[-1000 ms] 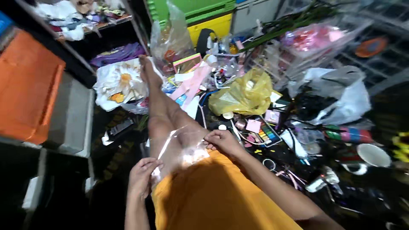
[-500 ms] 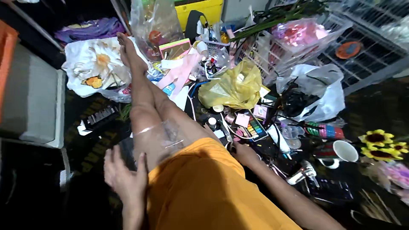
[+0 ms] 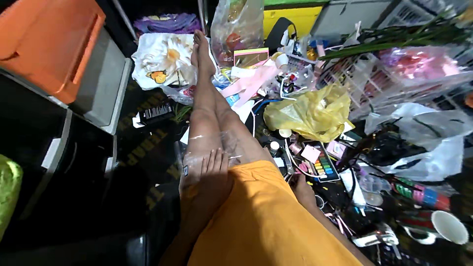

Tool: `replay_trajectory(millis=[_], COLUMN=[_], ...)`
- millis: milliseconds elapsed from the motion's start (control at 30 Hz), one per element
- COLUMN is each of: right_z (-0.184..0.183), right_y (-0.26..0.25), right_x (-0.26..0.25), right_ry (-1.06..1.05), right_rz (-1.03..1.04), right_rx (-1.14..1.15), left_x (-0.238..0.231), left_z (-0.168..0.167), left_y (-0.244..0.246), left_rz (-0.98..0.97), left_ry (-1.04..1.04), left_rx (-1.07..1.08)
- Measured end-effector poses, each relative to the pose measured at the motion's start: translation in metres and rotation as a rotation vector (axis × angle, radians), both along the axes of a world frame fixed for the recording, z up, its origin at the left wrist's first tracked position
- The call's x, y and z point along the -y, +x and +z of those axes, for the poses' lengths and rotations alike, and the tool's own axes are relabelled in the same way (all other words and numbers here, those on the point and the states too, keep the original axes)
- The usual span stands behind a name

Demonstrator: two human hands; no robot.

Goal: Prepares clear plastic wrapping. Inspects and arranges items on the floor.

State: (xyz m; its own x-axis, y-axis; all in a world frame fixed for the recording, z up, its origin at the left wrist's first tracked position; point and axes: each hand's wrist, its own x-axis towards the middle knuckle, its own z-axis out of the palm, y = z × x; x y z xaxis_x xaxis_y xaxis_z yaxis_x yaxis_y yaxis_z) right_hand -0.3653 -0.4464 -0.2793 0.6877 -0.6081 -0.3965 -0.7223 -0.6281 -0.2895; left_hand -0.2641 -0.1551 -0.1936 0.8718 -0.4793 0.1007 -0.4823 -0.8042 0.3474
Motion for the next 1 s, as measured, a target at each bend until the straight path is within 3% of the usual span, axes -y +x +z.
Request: replay_trajectory(millis=[167, 300, 467, 700, 767, 900, 1000], right_z=[0.005, 0.015, 0.003, 0.044, 0.055, 0.07, 0.073], right_y=[-0.001, 0.006, 0.003, -0.004, -0.01, -0.024, -0.04], right_x=[-0.012, -0.024, 0.001, 0.055, 0.069, 0.082, 0.061], right_ry=[-0.034, 0.021, 0.089, 0.523, 0.736, 1.273, 1.533], right_rz=[0.082, 0.023, -0.016, -0.154, -0.235, -0.424, -0.489], right_rx=[-0.081, -0.093, 0.006, 0.009, 0.095, 0.158, 0.33], left_x=[-0.005, -0.004, 0.0, 0.009, 0.012, 0.019, 0.03], left_z=[-0.014, -0.024, -0.031, -0.026, -0.025, -0.012, 0.007], left_y=[-0.001, 0.001, 0.005, 0.012, 0.015, 0.026, 0.039], left_rz=[0.065, 0.123, 0.161, 0.15, 0.137, 0.126, 0.119], left_ry=[-0.149, -0.325, -0.301, -0.187, -0.19, -0.141, 0.0], left_rx=[0.087, 0.166, 0.26, 0.412, 0.418, 0.256, 0.016])
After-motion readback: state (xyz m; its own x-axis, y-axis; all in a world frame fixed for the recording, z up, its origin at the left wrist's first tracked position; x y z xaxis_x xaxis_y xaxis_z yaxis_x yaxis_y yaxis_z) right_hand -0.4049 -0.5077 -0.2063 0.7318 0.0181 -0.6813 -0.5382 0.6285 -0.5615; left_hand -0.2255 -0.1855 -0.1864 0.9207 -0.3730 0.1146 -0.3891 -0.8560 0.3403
